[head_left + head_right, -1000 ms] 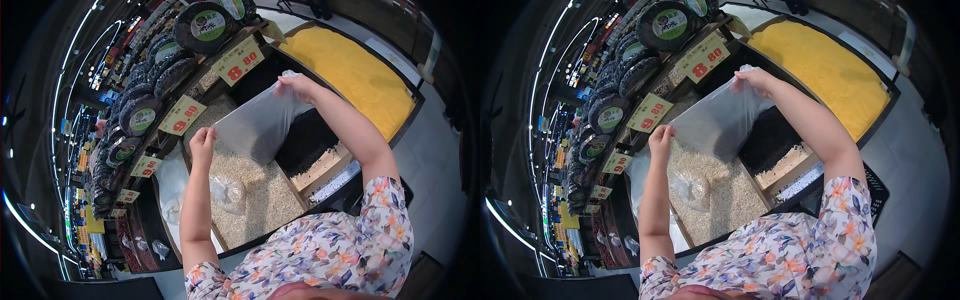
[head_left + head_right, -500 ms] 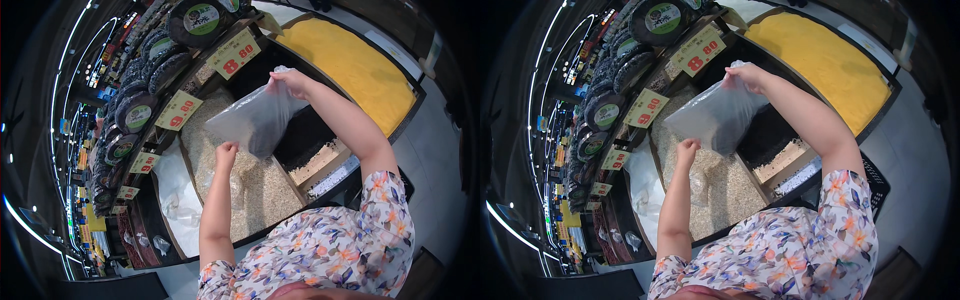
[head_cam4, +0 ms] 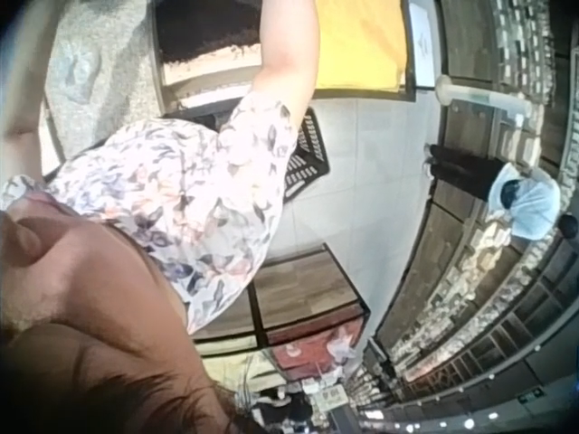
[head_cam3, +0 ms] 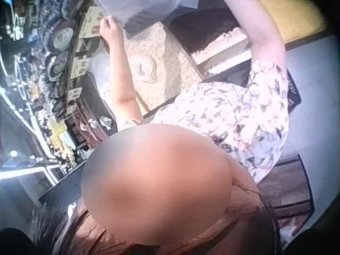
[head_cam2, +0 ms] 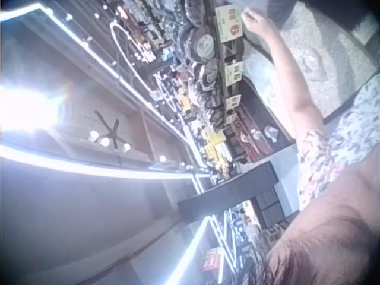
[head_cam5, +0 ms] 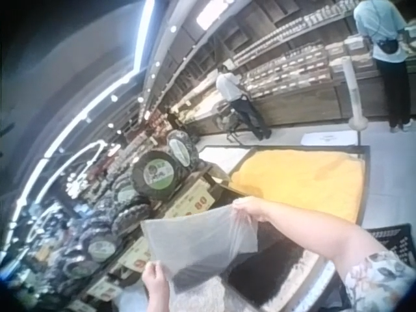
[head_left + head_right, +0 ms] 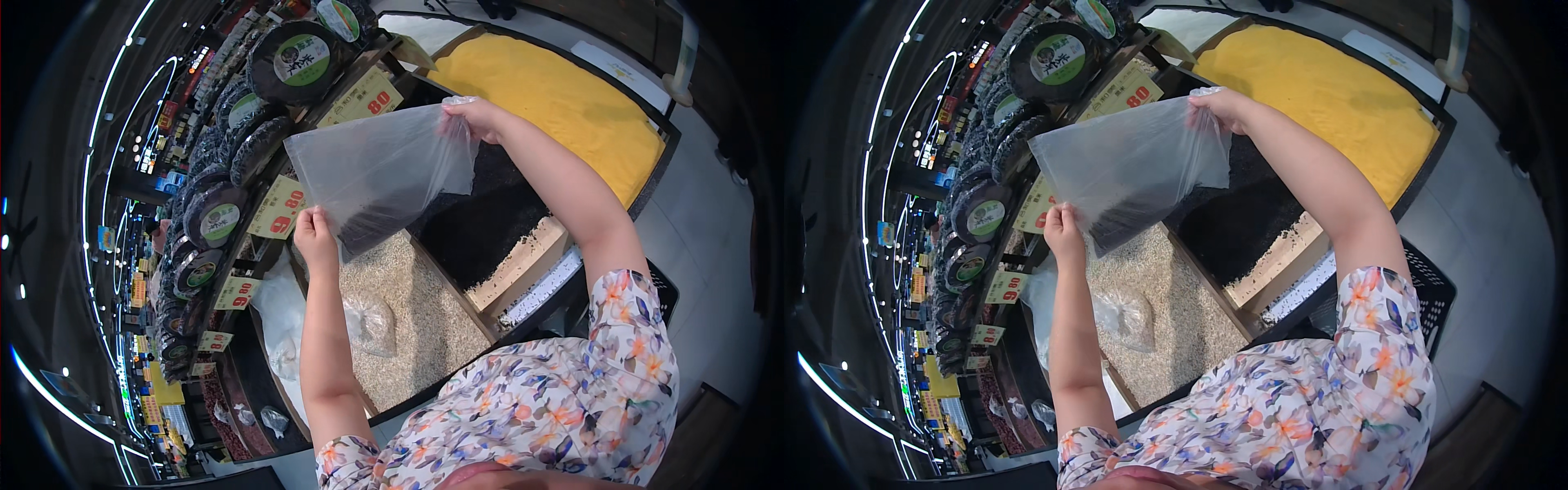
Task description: The person bags and ties plastic bags of different grains and legumes from open bins, including light-colored rice, black beans, red beans, and red dates, placing them into a handheld shopping basket.
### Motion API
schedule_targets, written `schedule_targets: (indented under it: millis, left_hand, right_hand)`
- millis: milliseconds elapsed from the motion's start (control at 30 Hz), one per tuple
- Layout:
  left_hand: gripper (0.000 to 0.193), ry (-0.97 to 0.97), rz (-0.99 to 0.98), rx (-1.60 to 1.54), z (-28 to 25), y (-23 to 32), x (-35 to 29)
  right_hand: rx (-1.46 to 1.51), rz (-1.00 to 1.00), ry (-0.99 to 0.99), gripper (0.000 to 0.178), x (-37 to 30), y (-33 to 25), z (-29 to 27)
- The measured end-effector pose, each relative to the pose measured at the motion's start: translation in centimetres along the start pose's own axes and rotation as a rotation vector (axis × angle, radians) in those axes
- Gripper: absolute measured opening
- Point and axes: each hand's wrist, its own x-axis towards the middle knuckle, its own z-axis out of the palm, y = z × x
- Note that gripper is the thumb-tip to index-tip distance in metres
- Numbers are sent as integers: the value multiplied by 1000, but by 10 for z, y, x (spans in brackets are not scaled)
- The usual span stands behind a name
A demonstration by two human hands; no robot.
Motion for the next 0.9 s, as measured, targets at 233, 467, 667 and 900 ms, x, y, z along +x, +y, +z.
schedule_targets:
  millis: [233, 467, 667, 900]
  left_hand:
    - [26, 127, 262, 260, -3, 41, 50]
    - [23, 213, 350, 342, -11, 78, 73]
    - [20, 118, 413, 344, -14, 96, 73]
    - [23, -118, 383, 411, -22, 93, 59]
  right_hand:
    - [-32, 32, -70, 33, 9, 19, -5]
    - [-126, 63, -160, 41, 2, 18, 14]
    - [-24, 55, -133, 43, 10, 24, 16]
    - [280, 28, -44, 39, 10, 35, 3]
